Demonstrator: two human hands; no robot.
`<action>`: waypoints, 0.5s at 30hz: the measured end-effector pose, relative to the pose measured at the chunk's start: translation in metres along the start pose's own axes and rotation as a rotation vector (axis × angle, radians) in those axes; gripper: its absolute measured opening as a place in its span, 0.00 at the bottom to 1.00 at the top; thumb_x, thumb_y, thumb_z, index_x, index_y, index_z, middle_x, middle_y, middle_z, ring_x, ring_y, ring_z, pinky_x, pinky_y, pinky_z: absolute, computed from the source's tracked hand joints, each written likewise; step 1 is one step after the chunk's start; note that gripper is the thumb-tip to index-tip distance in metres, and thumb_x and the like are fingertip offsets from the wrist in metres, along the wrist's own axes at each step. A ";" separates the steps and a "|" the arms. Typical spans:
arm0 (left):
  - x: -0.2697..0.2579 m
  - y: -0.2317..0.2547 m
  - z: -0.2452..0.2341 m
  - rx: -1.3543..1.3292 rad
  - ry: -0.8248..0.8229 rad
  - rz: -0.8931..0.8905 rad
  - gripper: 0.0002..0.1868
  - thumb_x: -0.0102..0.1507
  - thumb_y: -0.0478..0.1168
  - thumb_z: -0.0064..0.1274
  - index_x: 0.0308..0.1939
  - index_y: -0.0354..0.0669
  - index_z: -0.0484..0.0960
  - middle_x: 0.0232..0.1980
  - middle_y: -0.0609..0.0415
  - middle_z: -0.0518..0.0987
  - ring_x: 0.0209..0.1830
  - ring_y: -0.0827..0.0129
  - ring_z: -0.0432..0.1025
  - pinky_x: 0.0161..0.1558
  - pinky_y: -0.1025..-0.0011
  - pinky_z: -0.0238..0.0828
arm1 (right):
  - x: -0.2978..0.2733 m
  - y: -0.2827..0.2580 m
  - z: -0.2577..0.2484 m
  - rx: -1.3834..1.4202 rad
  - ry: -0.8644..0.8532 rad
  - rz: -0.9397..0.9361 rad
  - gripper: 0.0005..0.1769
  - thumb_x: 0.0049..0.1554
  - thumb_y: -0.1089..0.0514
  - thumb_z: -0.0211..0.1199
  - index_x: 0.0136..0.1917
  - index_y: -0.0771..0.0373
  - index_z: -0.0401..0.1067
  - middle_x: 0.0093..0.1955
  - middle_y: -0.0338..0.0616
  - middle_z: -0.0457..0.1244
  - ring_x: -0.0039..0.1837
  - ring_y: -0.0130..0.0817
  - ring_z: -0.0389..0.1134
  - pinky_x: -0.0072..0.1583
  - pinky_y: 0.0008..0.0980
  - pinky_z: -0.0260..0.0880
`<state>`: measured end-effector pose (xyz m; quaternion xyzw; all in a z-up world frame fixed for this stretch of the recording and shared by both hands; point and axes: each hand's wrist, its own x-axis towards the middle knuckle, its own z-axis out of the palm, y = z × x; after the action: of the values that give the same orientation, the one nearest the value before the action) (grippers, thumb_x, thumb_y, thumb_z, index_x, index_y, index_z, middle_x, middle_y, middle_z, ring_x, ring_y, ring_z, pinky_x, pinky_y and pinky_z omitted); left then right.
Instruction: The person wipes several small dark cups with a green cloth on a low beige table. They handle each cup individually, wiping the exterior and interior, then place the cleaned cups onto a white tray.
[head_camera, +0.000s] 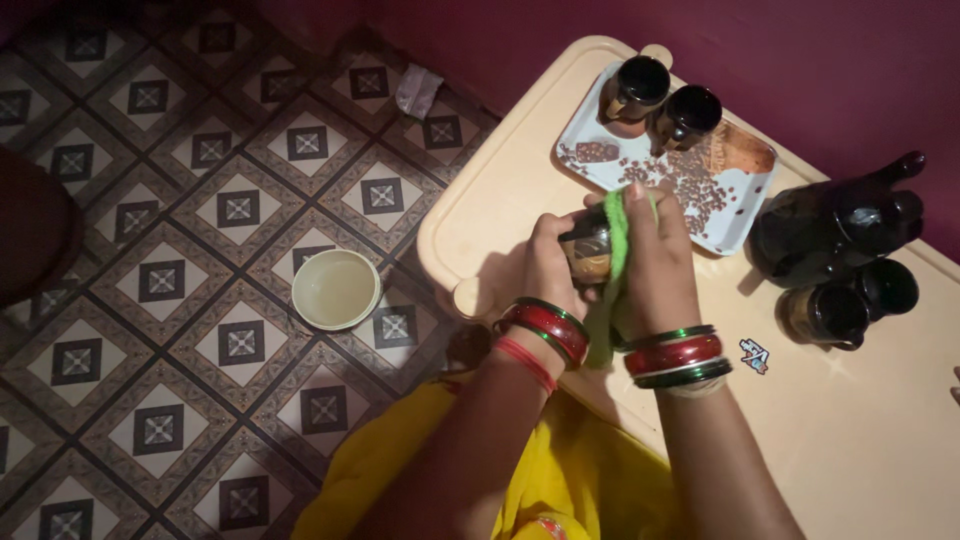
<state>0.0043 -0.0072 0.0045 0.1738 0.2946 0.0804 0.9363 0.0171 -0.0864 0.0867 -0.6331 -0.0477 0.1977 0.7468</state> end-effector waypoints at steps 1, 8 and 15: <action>0.002 -0.002 -0.001 0.024 -0.033 -0.026 0.18 0.62 0.56 0.43 0.41 0.49 0.81 0.30 0.60 0.79 0.22 0.69 0.70 0.15 0.73 0.54 | 0.002 0.000 -0.004 0.036 -0.004 0.036 0.15 0.67 0.44 0.50 0.54 0.57 0.63 0.49 0.44 0.69 0.38 0.33 0.69 0.31 0.31 0.66; 0.014 -0.010 -0.013 -0.056 0.040 -0.064 0.20 0.60 0.56 0.40 0.37 0.48 0.81 0.30 0.57 0.79 0.24 0.66 0.71 0.21 0.71 0.62 | 0.001 0.004 -0.003 -0.219 0.017 -0.125 0.19 0.71 0.43 0.49 0.60 0.61 0.66 0.52 0.48 0.70 0.48 0.34 0.72 0.47 0.32 0.75; 0.024 -0.005 -0.028 -0.190 0.115 0.024 0.23 0.63 0.60 0.38 0.34 0.45 0.75 0.35 0.53 0.76 0.38 0.61 0.72 0.43 0.63 0.70 | -0.032 -0.006 0.020 -0.842 -0.186 -0.916 0.24 0.71 0.46 0.50 0.67 0.68 0.62 0.61 0.60 0.65 0.61 0.44 0.68 0.60 0.38 0.70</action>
<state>0.0084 0.0023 -0.0312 0.0831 0.3368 0.1292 0.9290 -0.0173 -0.0797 0.1021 -0.7684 -0.4526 -0.1239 0.4352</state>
